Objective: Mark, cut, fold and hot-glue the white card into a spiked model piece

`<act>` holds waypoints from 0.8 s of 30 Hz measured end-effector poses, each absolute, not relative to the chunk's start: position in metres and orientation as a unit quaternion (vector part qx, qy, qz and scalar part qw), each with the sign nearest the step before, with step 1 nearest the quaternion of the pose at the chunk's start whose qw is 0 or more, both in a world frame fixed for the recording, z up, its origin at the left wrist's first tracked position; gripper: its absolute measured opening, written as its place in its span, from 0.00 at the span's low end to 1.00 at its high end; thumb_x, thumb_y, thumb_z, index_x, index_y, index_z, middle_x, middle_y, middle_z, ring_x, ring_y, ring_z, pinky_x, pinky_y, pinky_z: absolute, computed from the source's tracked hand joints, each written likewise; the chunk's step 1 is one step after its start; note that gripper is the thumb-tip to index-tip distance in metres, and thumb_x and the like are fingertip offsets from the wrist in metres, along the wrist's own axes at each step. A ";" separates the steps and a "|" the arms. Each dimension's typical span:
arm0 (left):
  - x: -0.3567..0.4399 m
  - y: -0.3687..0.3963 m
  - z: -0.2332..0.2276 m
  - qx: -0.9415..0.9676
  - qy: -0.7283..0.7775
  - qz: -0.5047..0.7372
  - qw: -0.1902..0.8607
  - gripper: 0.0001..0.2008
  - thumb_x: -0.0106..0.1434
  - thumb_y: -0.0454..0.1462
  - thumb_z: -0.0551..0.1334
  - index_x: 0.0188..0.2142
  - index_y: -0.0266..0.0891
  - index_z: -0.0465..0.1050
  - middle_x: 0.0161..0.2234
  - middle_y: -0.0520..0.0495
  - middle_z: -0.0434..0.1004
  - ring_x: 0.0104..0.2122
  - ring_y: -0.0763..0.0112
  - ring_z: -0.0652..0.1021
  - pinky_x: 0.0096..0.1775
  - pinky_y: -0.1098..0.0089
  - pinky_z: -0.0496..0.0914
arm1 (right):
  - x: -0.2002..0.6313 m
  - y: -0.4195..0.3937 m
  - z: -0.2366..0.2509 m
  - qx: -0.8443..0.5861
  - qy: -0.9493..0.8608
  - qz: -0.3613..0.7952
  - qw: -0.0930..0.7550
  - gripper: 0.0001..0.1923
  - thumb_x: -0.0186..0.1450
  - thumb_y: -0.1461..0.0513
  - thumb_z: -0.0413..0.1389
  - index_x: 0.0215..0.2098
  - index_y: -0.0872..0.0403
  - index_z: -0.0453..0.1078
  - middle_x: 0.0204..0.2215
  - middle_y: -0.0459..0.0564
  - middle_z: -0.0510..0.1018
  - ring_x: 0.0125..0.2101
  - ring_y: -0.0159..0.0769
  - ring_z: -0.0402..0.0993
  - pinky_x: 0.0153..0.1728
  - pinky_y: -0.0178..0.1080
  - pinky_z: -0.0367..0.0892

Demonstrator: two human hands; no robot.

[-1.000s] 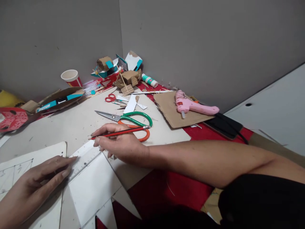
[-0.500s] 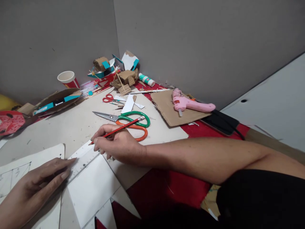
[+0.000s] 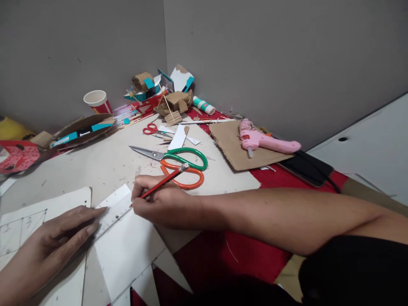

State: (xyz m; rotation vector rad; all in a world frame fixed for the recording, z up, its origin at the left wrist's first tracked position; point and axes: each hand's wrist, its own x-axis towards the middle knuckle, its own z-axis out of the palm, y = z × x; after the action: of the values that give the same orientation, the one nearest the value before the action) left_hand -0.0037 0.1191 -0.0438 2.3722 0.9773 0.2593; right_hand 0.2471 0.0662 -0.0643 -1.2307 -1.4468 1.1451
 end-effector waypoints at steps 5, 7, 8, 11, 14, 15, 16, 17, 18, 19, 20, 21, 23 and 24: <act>-0.004 0.118 -0.043 0.879 0.370 0.089 0.289 0.16 0.66 0.40 0.56 0.51 0.45 0.75 0.46 0.43 0.80 0.44 0.62 0.79 0.41 0.65 0.75 | 0.248 0.065 -0.061 -0.505 -0.668 0.394 0.378 0.05 0.56 0.70 0.54 0.26 0.55 0.67 0.24 0.43 0.72 0.25 0.28 0.66 0.26 0.30 0.61; -0.003 0.118 -0.042 0.877 0.372 0.094 0.290 0.16 0.66 0.40 0.56 0.51 0.45 0.75 0.46 0.42 0.81 0.43 0.61 0.79 0.39 0.65 0.75 | 0.248 0.065 -0.060 -0.502 -0.687 0.390 0.353 0.04 0.57 0.70 0.54 0.28 0.55 0.69 0.25 0.43 0.73 0.26 0.27 0.66 0.26 0.30 0.61; -0.003 0.118 -0.042 0.877 0.372 0.098 0.289 0.16 0.66 0.39 0.56 0.50 0.45 0.76 0.45 0.42 0.81 0.42 0.61 0.79 0.38 0.66 0.76 | 0.247 0.066 -0.060 -0.500 -0.692 0.390 0.345 0.04 0.58 0.69 0.55 0.29 0.55 0.69 0.25 0.43 0.73 0.26 0.27 0.66 0.26 0.30 0.61; -0.002 0.117 -0.041 0.874 0.373 0.111 0.289 0.15 0.64 0.39 0.57 0.48 0.46 0.78 0.44 0.42 0.82 0.41 0.60 0.80 0.37 0.65 0.76 | 0.247 0.067 -0.062 -0.497 -0.697 0.395 0.334 0.04 0.58 0.69 0.55 0.29 0.55 0.70 0.25 0.43 0.74 0.26 0.28 0.67 0.27 0.30 0.61; -0.002 0.117 -0.041 0.871 0.379 0.113 0.292 0.16 0.64 0.38 0.57 0.49 0.47 0.78 0.44 0.43 0.81 0.40 0.61 0.80 0.37 0.65 0.76 | 0.246 0.067 -0.064 -0.496 -0.701 0.388 0.334 0.04 0.58 0.68 0.54 0.29 0.55 0.69 0.26 0.44 0.74 0.26 0.28 0.68 0.28 0.30 0.61; -0.003 0.117 -0.042 0.870 0.380 0.112 0.293 0.16 0.65 0.38 0.57 0.49 0.47 0.78 0.45 0.43 0.81 0.41 0.61 0.80 0.37 0.66 0.76 | 0.246 0.067 -0.065 -0.495 -0.702 0.387 0.335 0.04 0.58 0.68 0.54 0.29 0.54 0.69 0.26 0.44 0.74 0.26 0.28 0.68 0.28 0.31 0.61; -0.003 0.117 -0.042 0.870 0.380 0.109 0.295 0.16 0.65 0.39 0.57 0.50 0.47 0.77 0.45 0.43 0.81 0.41 0.61 0.80 0.37 0.66 0.76 | 0.246 0.067 -0.066 -0.495 -0.702 0.386 0.337 0.04 0.58 0.68 0.54 0.28 0.54 0.69 0.26 0.43 0.74 0.26 0.28 0.68 0.28 0.31 0.61; -0.004 0.117 -0.043 0.870 0.380 0.108 0.296 0.16 0.65 0.39 0.57 0.50 0.48 0.77 0.45 0.43 0.81 0.41 0.61 0.80 0.37 0.66 0.76 | 0.245 0.067 -0.067 -0.494 -0.701 0.386 0.340 0.04 0.58 0.68 0.54 0.29 0.54 0.69 0.26 0.43 0.74 0.26 0.28 0.68 0.28 0.31 0.61; -0.004 0.117 -0.043 0.870 0.378 0.107 0.299 0.16 0.65 0.39 0.57 0.49 0.47 0.77 0.45 0.43 0.81 0.41 0.61 0.80 0.38 0.66 0.76 | 0.245 0.067 -0.067 -0.493 -0.702 0.384 0.342 0.04 0.58 0.68 0.54 0.29 0.54 0.69 0.26 0.43 0.74 0.26 0.28 0.68 0.28 0.31 0.62; -0.004 0.117 -0.044 0.869 0.376 0.107 0.302 0.16 0.65 0.39 0.57 0.49 0.47 0.77 0.45 0.43 0.81 0.41 0.61 0.80 0.38 0.65 0.75 | 0.245 0.067 -0.068 -0.492 -0.703 0.382 0.343 0.04 0.58 0.68 0.54 0.29 0.54 0.69 0.26 0.43 0.75 0.26 0.28 0.68 0.29 0.31 0.62; -0.004 0.118 -0.044 0.869 0.375 0.105 0.305 0.15 0.66 0.39 0.56 0.49 0.47 0.77 0.45 0.43 0.81 0.41 0.62 0.80 0.39 0.65 0.75 | 0.245 0.067 -0.068 -0.492 -0.704 0.380 0.343 0.04 0.59 0.68 0.54 0.29 0.54 0.69 0.26 0.43 0.75 0.27 0.28 0.68 0.29 0.31 0.62; -0.004 0.118 -0.045 0.869 0.373 0.105 0.308 0.15 0.66 0.39 0.56 0.49 0.46 0.77 0.44 0.44 0.81 0.41 0.62 0.80 0.39 0.65 0.75 | 0.245 0.066 -0.068 -0.492 -0.706 0.378 0.340 0.04 0.59 0.68 0.54 0.29 0.54 0.69 0.27 0.43 0.75 0.27 0.28 0.68 0.29 0.31 0.61; -0.004 0.118 -0.045 0.869 0.368 0.105 0.312 0.15 0.66 0.38 0.55 0.49 0.45 0.77 0.44 0.43 0.81 0.41 0.63 0.80 0.39 0.66 0.75 | 0.245 0.066 -0.068 -0.490 -0.710 0.377 0.336 0.04 0.59 0.67 0.54 0.29 0.54 0.69 0.26 0.43 0.75 0.26 0.28 0.67 0.29 0.31 0.61; -0.004 0.118 -0.046 0.870 0.367 0.104 0.313 0.15 0.66 0.38 0.55 0.49 0.45 0.76 0.44 0.43 0.81 0.41 0.63 0.80 0.40 0.65 0.75 | 0.245 0.066 -0.067 -0.488 -0.713 0.376 0.335 0.04 0.59 0.67 0.54 0.29 0.55 0.69 0.26 0.43 0.75 0.26 0.27 0.67 0.29 0.31 0.61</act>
State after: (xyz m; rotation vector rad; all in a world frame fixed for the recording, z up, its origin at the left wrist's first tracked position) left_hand -0.0040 0.1180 -0.0457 2.2944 0.9693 0.2733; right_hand 0.2453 0.0664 -0.0672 -1.2728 -1.8601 0.9807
